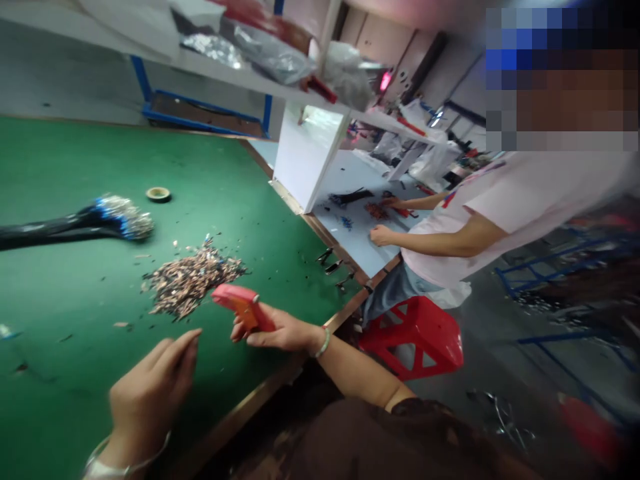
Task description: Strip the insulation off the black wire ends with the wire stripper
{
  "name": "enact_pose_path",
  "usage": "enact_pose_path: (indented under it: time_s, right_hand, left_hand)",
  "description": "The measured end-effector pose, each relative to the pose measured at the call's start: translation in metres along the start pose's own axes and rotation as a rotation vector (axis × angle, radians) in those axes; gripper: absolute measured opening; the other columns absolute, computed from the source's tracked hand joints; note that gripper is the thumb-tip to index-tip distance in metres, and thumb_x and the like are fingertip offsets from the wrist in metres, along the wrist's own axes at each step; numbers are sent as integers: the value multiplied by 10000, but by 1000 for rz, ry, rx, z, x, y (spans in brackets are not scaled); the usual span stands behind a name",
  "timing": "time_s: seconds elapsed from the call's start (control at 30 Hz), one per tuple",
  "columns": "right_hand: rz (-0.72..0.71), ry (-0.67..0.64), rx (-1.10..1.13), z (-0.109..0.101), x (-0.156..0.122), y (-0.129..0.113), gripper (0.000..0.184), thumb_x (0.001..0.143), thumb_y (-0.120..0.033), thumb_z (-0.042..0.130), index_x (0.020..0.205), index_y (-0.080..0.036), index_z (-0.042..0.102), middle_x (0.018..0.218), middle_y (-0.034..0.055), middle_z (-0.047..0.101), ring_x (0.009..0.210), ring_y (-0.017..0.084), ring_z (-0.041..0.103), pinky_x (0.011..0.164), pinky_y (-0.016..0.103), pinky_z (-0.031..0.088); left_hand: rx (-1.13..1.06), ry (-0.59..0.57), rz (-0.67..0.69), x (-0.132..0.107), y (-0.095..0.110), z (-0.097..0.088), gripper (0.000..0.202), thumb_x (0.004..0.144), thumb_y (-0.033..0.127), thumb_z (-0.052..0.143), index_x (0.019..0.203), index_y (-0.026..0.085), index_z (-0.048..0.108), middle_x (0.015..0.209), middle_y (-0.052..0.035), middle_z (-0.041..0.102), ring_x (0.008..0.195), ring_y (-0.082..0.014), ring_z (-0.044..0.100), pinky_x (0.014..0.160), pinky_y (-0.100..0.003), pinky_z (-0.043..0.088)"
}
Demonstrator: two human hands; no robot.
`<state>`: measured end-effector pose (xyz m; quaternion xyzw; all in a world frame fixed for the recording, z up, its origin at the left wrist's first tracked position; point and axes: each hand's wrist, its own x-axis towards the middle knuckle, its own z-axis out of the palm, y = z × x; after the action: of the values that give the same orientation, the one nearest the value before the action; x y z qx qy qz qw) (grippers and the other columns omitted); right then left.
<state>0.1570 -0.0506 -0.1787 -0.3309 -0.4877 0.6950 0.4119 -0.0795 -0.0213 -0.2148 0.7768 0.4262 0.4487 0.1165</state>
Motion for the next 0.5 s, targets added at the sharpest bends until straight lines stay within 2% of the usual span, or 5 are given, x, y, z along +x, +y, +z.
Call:
enact_pose_path:
  time_s: [0.1, 0.17, 0.27, 0.4, 0.5]
  right_hand:
    - [-26, 55, 10, -1, 0, -3, 458, 776, -343, 766, 1120, -144, 538, 983, 58, 606, 938, 149, 591, 943, 341, 438]
    - [22, 75, -23, 0, 2, -6, 413, 779, -363, 760, 1058, -133, 560, 940, 53, 612, 870, 147, 602, 855, 320, 484]
    - [131, 13, 24, 3, 5, -9, 408, 800, -459, 714, 976, -114, 584, 871, 57, 614, 786, 169, 626, 727, 330, 527]
    - [232, -8, 134, 6, 10, -4, 457, 778, -473, 733, 1000, -97, 599, 869, 68, 630, 773, 180, 648, 762, 360, 537]
    - [273, -35, 224, 6, 14, 1, 474, 772, -448, 743, 1053, -92, 602, 894, 78, 634, 787, 191, 655, 795, 379, 533]
  left_hand:
    - [-22, -3, -19, 10, 14, -5, 161, 904, 248, 577, 994, 203, 702, 834, -10, 674, 681, -103, 598, 626, -201, 423]
    - [-124, -37, -95, 15, 19, -9, 174, 914, 261, 558, 987, 187, 697, 838, -17, 658, 701, -106, 603, 661, -209, 455]
    - [-190, -66, -180, 19, 22, -15, 183, 908, 263, 563, 1005, 182, 696, 835, -14, 650, 688, -101, 586, 648, -209, 454]
    - [-192, -25, -235, 18, 20, -20, 195, 903, 266, 562, 1020, 187, 696, 764, 6, 623, 621, -91, 538, 619, -211, 438]
    - [-198, -45, -270, 20, 19, -21, 234, 921, 277, 512, 1040, 173, 685, 796, -14, 633, 667, -110, 563, 649, -226, 453]
